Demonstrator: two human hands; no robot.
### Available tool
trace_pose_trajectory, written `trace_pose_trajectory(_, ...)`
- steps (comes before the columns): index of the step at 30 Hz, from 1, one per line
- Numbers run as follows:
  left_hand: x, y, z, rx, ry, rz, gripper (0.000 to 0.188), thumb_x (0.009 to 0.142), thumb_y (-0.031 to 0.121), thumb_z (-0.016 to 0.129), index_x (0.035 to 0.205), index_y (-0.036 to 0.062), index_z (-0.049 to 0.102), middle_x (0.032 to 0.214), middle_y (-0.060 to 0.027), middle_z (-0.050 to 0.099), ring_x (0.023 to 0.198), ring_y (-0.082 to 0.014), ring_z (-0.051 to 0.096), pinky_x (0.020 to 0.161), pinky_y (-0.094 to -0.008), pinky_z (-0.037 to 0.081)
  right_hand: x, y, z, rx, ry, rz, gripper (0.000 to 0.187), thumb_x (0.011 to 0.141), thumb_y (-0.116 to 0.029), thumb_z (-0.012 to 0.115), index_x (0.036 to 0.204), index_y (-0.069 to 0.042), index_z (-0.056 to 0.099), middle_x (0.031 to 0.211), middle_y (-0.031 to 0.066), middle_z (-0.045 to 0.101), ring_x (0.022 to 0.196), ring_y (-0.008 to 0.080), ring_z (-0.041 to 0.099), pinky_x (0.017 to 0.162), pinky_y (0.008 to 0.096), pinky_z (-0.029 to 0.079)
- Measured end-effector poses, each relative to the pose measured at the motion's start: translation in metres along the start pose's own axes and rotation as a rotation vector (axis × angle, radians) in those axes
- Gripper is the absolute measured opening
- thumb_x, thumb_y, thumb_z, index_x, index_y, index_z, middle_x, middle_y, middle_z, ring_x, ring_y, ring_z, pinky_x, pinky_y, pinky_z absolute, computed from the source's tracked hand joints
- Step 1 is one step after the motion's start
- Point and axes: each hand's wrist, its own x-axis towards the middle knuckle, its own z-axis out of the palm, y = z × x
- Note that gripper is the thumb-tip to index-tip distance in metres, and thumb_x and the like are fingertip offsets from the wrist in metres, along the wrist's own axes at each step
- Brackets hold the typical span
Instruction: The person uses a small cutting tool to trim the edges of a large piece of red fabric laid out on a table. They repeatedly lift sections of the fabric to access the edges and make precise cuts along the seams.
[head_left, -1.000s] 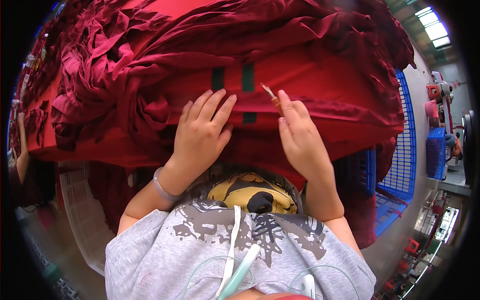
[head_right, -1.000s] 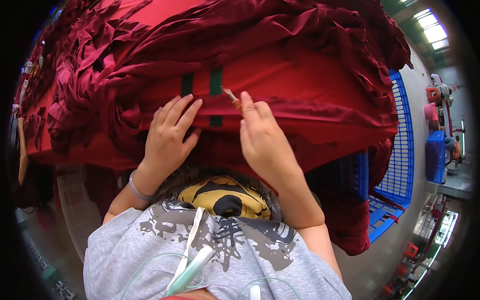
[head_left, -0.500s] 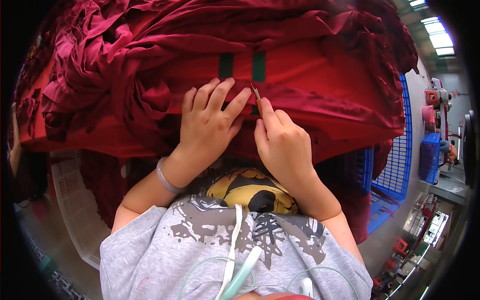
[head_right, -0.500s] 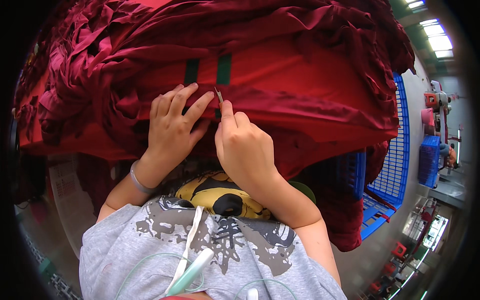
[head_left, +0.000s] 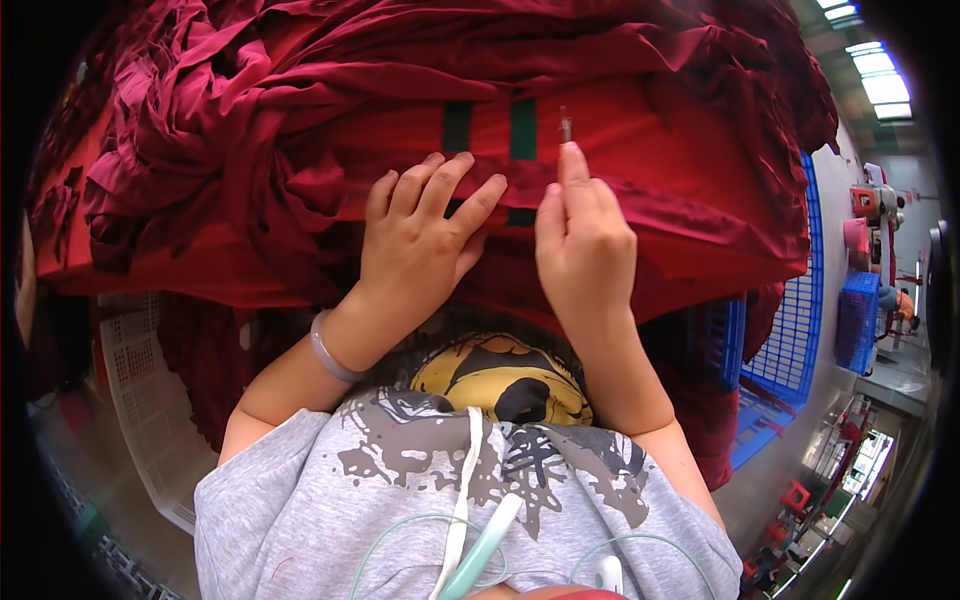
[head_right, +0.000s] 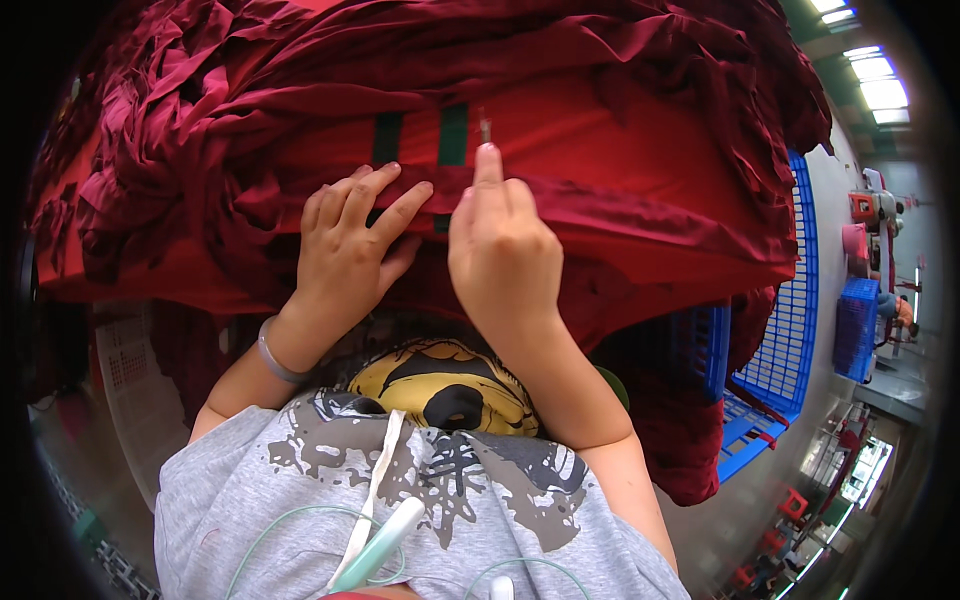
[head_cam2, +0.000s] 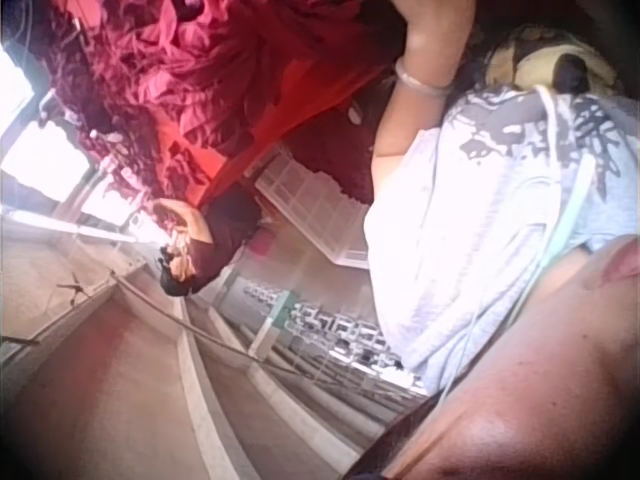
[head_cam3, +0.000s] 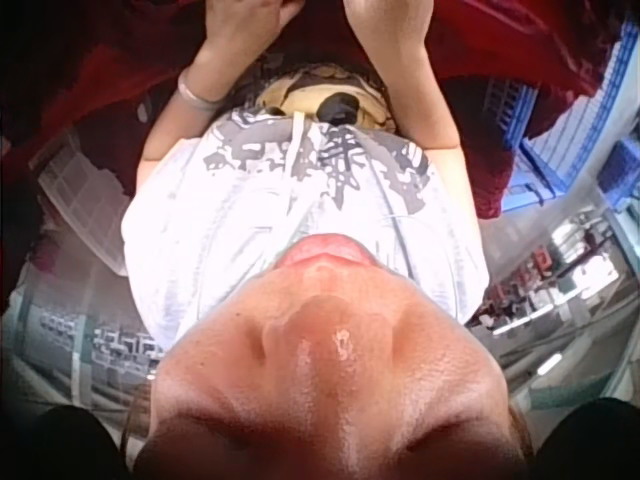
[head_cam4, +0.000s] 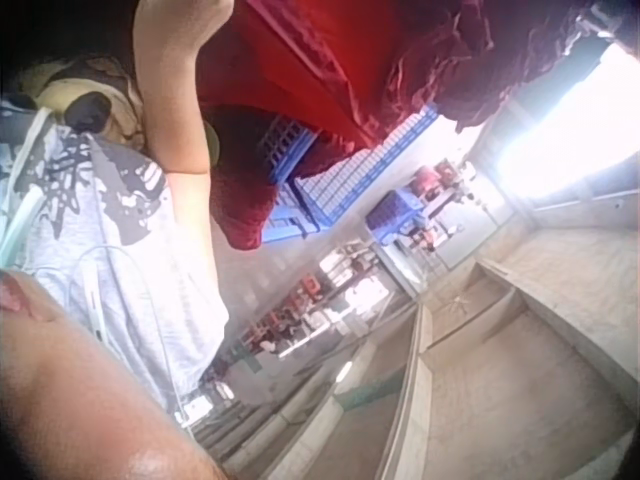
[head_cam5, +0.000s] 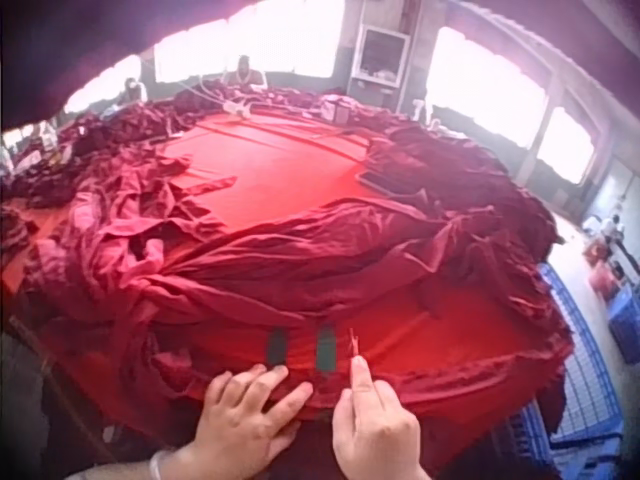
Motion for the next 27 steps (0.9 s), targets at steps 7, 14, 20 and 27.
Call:
trace_pose_trajectory(7, -0.002, -0.010, -0.004, -0.143, -0.007, -0.006, 0.055, 0.076, 0.021, 0.069, 0.130, 0.0138, 0.056, 0.135, -0.0037, 0.054, 0.124, -0.0228, 0.049, 0.102, -0.0436, 0.036, -0.014, -0.014, -0.023, 0.118, -0.288, -0.030, 0.034, 0.083, -0.007, 0.063, 0.117, -0.001, 0.064, 0.071, 0.0089, 0.057, 0.056, 0.0247, 0.060, 0.051, 0.0352, 0.049)
trace_pose_trajectory(14, 0.005, -0.010, -0.004, -0.070, -0.009, 0.034, 0.051, 0.071, 0.016, 0.067, 0.122, 0.0117, 0.060, 0.131, -0.0030, 0.056, 0.119, -0.0228, 0.053, 0.099, -0.0403, 0.038, -0.014, -0.019, -0.003, 0.030, -0.281, -0.070, 0.034, 0.085, -0.008, 0.061, 0.119, 0.000, 0.064, 0.072, 0.0089, 0.057, 0.054, 0.0256, 0.059, 0.051, 0.0364, 0.048)
trace_pose_trajectory(20, 0.006, -0.007, -0.006, -0.037, 0.014, 0.021, 0.045, 0.069, 0.018, 0.067, 0.113, 0.0143, 0.062, 0.127, -0.0012, 0.059, 0.114, -0.0194, 0.055, 0.093, -0.0380, 0.039, 0.001, -0.013, -0.009, 0.011, -0.144, -0.058, 0.037, 0.084, -0.010, 0.062, 0.119, 0.002, 0.062, 0.073, 0.0076, 0.055, 0.053, 0.0214, 0.059, 0.047, 0.0323, 0.048)
trace_pose_trajectory(27, 0.006, -0.007, -0.002, -0.036, 0.040, 0.034, 0.044, 0.070, 0.017, 0.067, 0.114, 0.0142, 0.062, 0.126, -0.0012, 0.059, 0.113, -0.0195, 0.055, 0.094, -0.0382, 0.039, -0.011, -0.015, -0.006, -0.054, -0.308, -0.175, 0.039, 0.083, -0.013, 0.062, 0.118, 0.002, 0.062, 0.075, 0.0070, 0.056, 0.056, 0.0194, 0.061, 0.049, 0.0305, 0.049)
